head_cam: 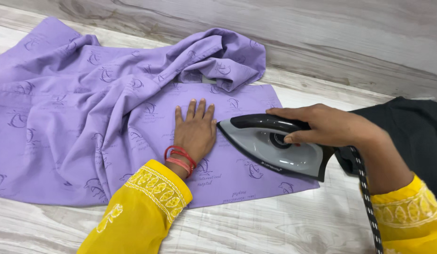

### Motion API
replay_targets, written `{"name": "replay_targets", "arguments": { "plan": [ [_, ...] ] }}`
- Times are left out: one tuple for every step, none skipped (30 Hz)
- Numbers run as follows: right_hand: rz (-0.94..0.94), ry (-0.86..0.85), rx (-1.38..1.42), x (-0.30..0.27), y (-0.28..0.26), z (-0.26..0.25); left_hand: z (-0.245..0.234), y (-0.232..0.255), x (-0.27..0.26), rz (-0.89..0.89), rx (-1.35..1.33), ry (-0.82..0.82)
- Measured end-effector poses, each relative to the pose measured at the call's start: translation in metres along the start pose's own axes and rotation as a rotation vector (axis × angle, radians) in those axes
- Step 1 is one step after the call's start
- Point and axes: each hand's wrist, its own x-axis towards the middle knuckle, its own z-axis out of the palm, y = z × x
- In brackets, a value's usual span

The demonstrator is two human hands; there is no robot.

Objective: The person irons a purple patterned garment on a flat surface. They repeatedly smooth the fabric with their hands and move the iron across different sections, including the sleeves and body, to remove wrinkles.

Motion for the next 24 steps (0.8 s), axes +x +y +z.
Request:
{"name": "replay_targets", "arguments": {
  "plan": [
    [0.085, -0.047, -0.010, 0.002, 0.002, 0.001, 0.001, 0.002, -0.004, -0.006, -0.004, -0.040],
    [0.089, -0.031, -0.079, 0.006, 0.005, 0.001, 0.001, 0.003, -0.007, -0.012, 0.008, -0.066],
    [0.094, -0.006, -0.154, 0.014, 0.008, -0.004, -0.001, 0.004, -0.005, -0.016, 0.019, -0.081],
    [0.098, 0.019, -0.229, 0.021, 0.010, -0.009, -0.002, 0.005, -0.003, -0.020, 0.030, -0.096],
    [0.168, 0.038, -0.300, 0.030, 0.012, -0.012, -0.004, 0.006, -0.002, -0.023, 0.028, -0.105],
    [0.237, 0.057, -0.371, 0.041, 0.013, -0.013, -0.005, 0.007, -0.002, -0.026, 0.026, -0.114],
    [0.302, 0.074, -0.441, 0.053, 0.014, -0.014, -0.005, 0.006, -0.004, -0.032, 0.026, -0.126],
    [0.321, 0.103, -0.449, 0.064, 0.016, -0.014, -0.006, 0.007, -0.004, -0.033, 0.017, -0.124],
    [0.338, 0.131, -0.452, 0.078, 0.018, -0.012, -0.005, 0.007, -0.003, -0.035, 0.013, -0.126],
    [0.330, 0.203, -0.452, 0.094, 0.018, -0.009, -0.004, 0.006, -0.003, -0.037, 0.009, -0.128],
    [0.324, 0.274, -0.450, 0.106, 0.019, -0.003, -0.003, 0.006, -0.003, -0.037, 0.010, -0.132],
    [0.325, 0.381, -0.458, 0.117, 0.018, 0.009, -0.002, 0.005, -0.003, -0.038, 0.010, -0.136],
    [0.329, 0.490, -0.469, 0.128, 0.013, 0.021, 0.000, 0.004, -0.002, -0.038, 0.008, -0.136],
    [0.332, 0.599, -0.480, 0.133, 0.010, 0.028, 0.001, 0.001, -0.002, -0.023, 0.008, -0.141],
    [0.316, 0.677, -0.519, 0.132, 0.009, 0.033, 0.002, -0.002, 0.000, -0.011, 0.009, -0.143],
    [0.299, 0.755, -0.558, 0.126, 0.007, 0.041, 0.002, -0.007, 0.002, 0.002, 0.010, -0.144],
    [0.280, 0.830, -0.593, 0.122, 0.001, 0.048, 0.003, -0.014, 0.004, -0.008, 0.011, -0.138],
    [0.189, 0.819, -0.555, 0.116, -0.002, 0.047, 0.003, -0.023, 0.006, -0.017, 0.012, -0.131],
    [0.103, 0.808, -0.517, 0.107, -0.002, 0.043, 0.003, -0.028, 0.008, -0.022, 0.013, -0.124],
    [0.019, 0.795, -0.478, 0.097, -0.002, 0.038, 0.003, -0.034, 0.007, -0.022, 0.015, -0.133],
    [-0.042, 0.739, -0.412, 0.088, -0.004, 0.035, 0.001, -0.039, 0.009, -0.020, 0.019, -0.137],
    [-0.102, 0.682, -0.345, 0.080, -0.006, 0.034, 0.000, -0.042, 0.011, -0.017, 0.022, -0.141],
    [-0.167, 0.622, -0.281, 0.075, -0.008, 0.032, 0.000, -0.042, 0.012, -0.006, 0.031, -0.138],
    [-0.161, 0.628, -0.284, 0.074, -0.010, 0.031, 0.000, -0.042, 0.012, 0.005, 0.040, -0.135]
  ]
}}
